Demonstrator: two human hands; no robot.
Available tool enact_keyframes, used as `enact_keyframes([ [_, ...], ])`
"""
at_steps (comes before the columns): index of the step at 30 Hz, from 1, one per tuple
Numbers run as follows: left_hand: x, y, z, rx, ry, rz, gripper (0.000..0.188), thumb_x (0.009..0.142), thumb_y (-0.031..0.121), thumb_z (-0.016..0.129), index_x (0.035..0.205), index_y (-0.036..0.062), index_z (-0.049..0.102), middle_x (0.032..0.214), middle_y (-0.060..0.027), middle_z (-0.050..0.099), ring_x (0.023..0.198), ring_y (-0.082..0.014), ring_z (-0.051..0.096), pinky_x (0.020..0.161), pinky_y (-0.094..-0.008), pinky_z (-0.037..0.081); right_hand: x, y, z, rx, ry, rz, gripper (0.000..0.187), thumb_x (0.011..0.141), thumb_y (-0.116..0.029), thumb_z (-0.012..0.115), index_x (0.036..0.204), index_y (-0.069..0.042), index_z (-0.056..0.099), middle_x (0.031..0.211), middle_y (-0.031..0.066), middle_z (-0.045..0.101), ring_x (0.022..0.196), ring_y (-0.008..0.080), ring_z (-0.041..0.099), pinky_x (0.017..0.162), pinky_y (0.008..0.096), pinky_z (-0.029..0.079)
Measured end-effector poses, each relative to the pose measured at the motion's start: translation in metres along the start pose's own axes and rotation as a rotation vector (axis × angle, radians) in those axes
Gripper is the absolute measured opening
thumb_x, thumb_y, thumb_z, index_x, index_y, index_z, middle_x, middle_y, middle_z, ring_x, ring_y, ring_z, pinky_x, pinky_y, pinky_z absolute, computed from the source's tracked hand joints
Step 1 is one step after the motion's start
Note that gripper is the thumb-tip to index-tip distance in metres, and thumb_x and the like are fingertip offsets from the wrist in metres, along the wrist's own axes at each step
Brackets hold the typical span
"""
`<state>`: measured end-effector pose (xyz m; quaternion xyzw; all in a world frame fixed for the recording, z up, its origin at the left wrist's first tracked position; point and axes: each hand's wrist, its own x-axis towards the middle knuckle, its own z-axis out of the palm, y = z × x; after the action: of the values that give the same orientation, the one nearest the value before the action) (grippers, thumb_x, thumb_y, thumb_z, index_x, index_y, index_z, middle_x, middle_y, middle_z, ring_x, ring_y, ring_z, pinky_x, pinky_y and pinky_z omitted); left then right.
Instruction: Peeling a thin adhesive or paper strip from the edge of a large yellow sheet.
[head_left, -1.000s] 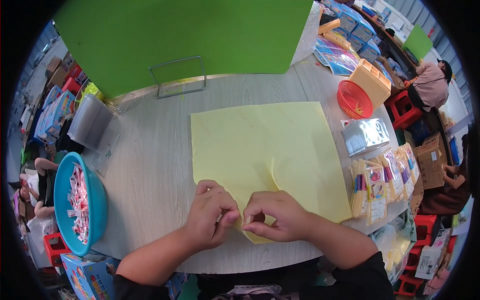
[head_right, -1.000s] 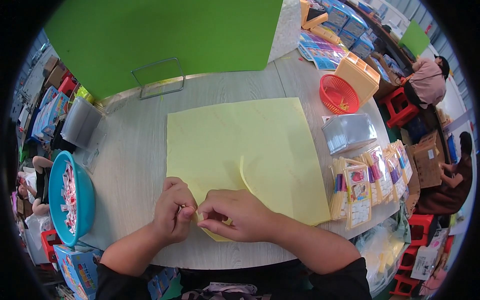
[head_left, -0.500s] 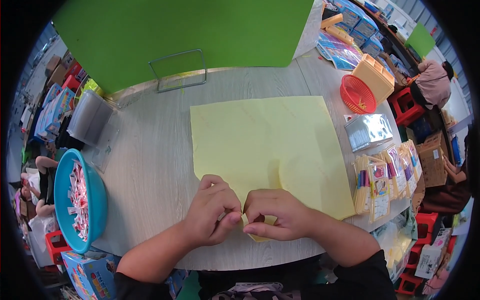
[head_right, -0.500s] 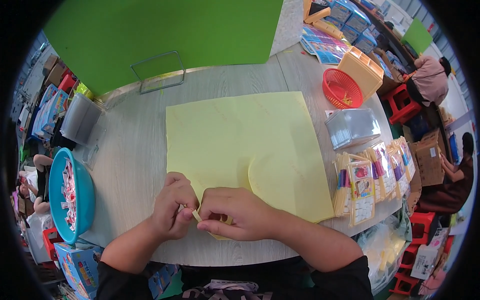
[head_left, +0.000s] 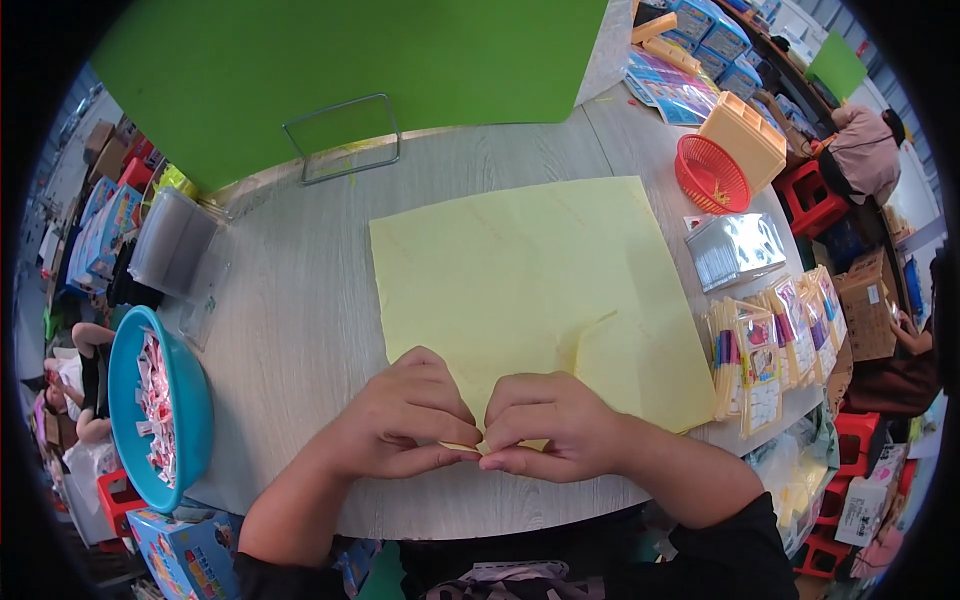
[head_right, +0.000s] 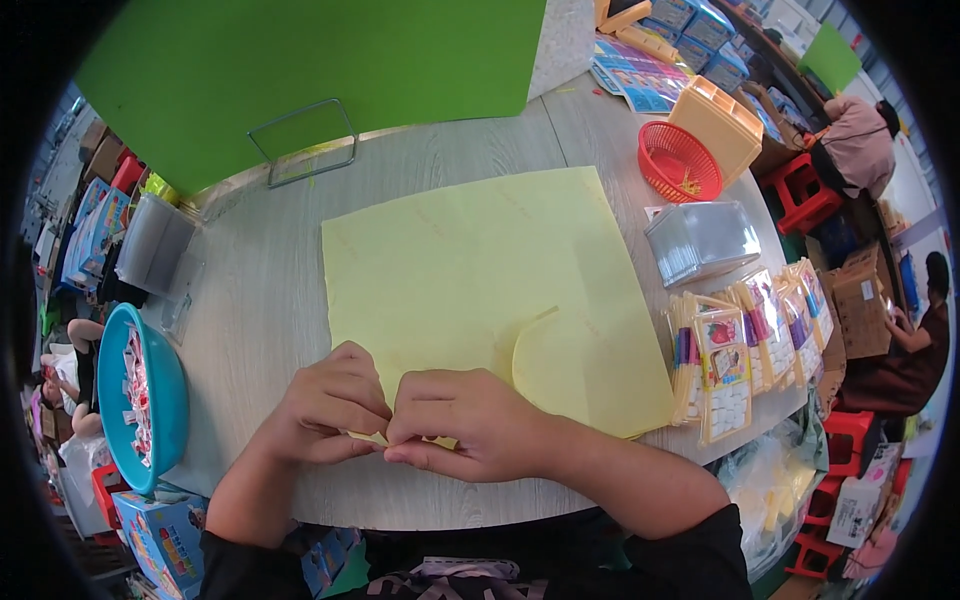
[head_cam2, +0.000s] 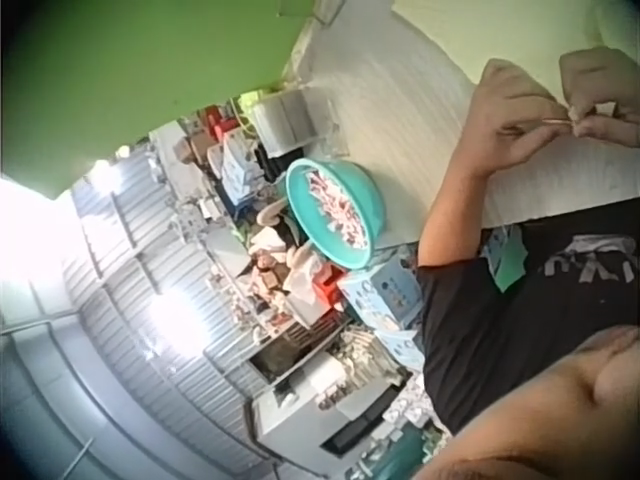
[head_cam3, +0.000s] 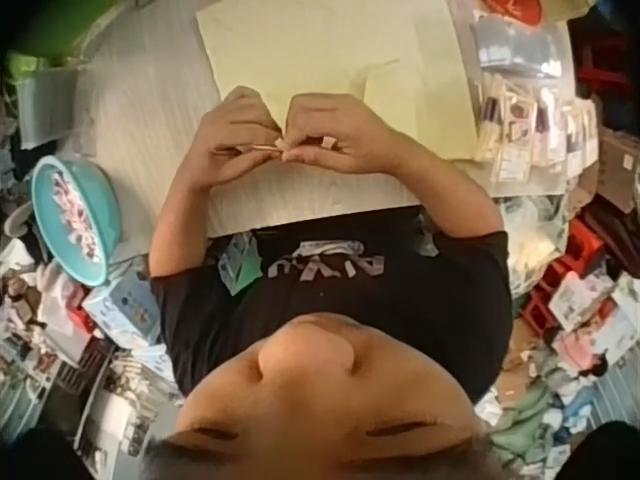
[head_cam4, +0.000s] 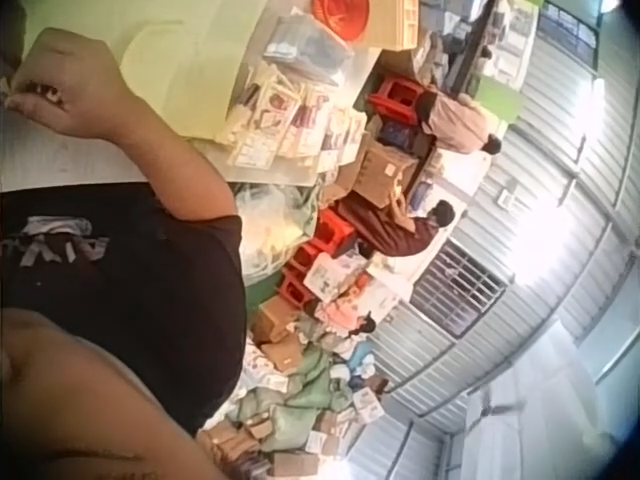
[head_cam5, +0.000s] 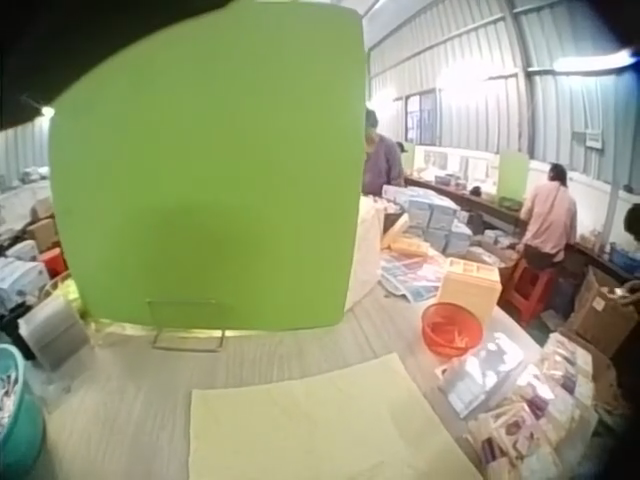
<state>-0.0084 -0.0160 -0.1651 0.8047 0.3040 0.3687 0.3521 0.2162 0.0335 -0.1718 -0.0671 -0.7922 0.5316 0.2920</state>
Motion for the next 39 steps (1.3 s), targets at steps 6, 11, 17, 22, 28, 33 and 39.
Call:
enact_keyframes([
  [6, 0.002, 0.005, -0.002, 0.012, 0.032, 0.025, 0.015, 0.07, 0.008, 0.077, 0.084, 0.0126, 0.073, 0.078, 0.0022, 0.065, 0.074, -0.0183, 0.06, 0.076, -0.0315, 0.039, 0.002, -0.005, 0.0, -0.141, 0.053, -0.097, 0.011, 0.08, -0.013, 0.077, 0.084, -0.008, 0.067, 0.081, 0.003, 0.061, 0.067, 0.0189, 0.06, 0.055, 0.0295, 0.047],
  [11, 0.002, 0.0, -0.003, -0.042, 0.057, 0.022, 0.015, 0.07, 0.008, 0.077, 0.084, 0.0125, 0.074, 0.081, 0.0015, 0.067, 0.078, -0.018, 0.062, 0.076, -0.032, 0.039, 0.006, -0.004, 0.001, -0.306, 0.119, -0.224, 0.015, 0.079, -0.015, 0.078, 0.083, -0.009, 0.064, 0.077, 0.0012, 0.061, 0.065, 0.0178, 0.06, 0.052, 0.0299, 0.047],
  [17, 0.0, -0.001, -0.002, -0.014, 0.053, -0.001, 0.01, 0.073, 0.011, 0.078, 0.082, 0.0119, 0.072, 0.079, 0.0014, 0.067, 0.073, -0.0163, 0.062, 0.076, -0.0309, 0.04, 0.005, -0.003, 0.003, -0.343, 0.127, -0.219, 0.019, 0.079, -0.015, 0.078, 0.082, -0.009, 0.061, 0.079, 0.0016, 0.061, 0.065, 0.0185, 0.06, 0.052, 0.0304, 0.046],
  [22, 0.002, -0.004, -0.002, -0.029, 0.093, 0.002, 0.008, 0.075, 0.011, 0.077, 0.08, 0.0119, 0.071, 0.076, 0.0015, 0.067, 0.07, -0.0153, 0.062, 0.074, -0.031, 0.041, 0.003, -0.008, -0.001, -0.375, 0.086, -0.179, 0.019, 0.082, -0.018, 0.075, 0.084, -0.009, 0.059, 0.081, 0.0027, 0.06, 0.068, 0.0202, 0.061, 0.055, 0.0312, 0.047],
  [28, 0.0, -0.001, -0.004, 0.051, 0.112, 0.006, 0.008, 0.075, 0.01, 0.077, 0.078, 0.012, 0.07, 0.074, 0.0012, 0.067, 0.071, -0.016, 0.062, 0.074, -0.031, 0.041, 0.003, -0.011, -0.01, -0.24, -0.108, 0.121, 0.022, 0.091, -0.029, 0.065, 0.091, -0.008, 0.057, 0.083, 0.0054, 0.06, 0.072, 0.0231, 0.06, 0.062, 0.0327, 0.048],
  [33, -0.001, 0.005, -0.008, 0.077, 0.096, 0.025, 0.007, 0.076, 0.011, 0.077, 0.079, 0.0124, 0.07, 0.074, 0.0001, 0.067, 0.07, -0.0168, 0.062, 0.074, -0.0312, 0.04, 0.008, -0.03, -0.012, -0.146, -0.198, 0.153, 0.022, 0.094, -0.03, 0.06, 0.094, -0.008, 0.057, 0.081, 0.0065, 0.059, 0.07, 0.0223, 0.059, 0.064, 0.0351, 0.046],
  [39, 0.011, 0.046, -0.03, 0.155, 0.049, 0.081, 0.012, 0.074, 0.014, 0.078, 0.081, 0.0129, 0.069, 0.08, -0.0004, 0.065, 0.077, -0.0192, 0.059, 0.081, -0.0344, 0.039, 0.025, -0.063, -0.018, -0.148, -0.223, 0.125, 0.019, 0.094, -0.027, 0.062, 0.096, -0.008, 0.06, 0.078, 0.0039, 0.062, 0.067, 0.0161, 0.059, 0.062, 0.0306, 0.047],
])
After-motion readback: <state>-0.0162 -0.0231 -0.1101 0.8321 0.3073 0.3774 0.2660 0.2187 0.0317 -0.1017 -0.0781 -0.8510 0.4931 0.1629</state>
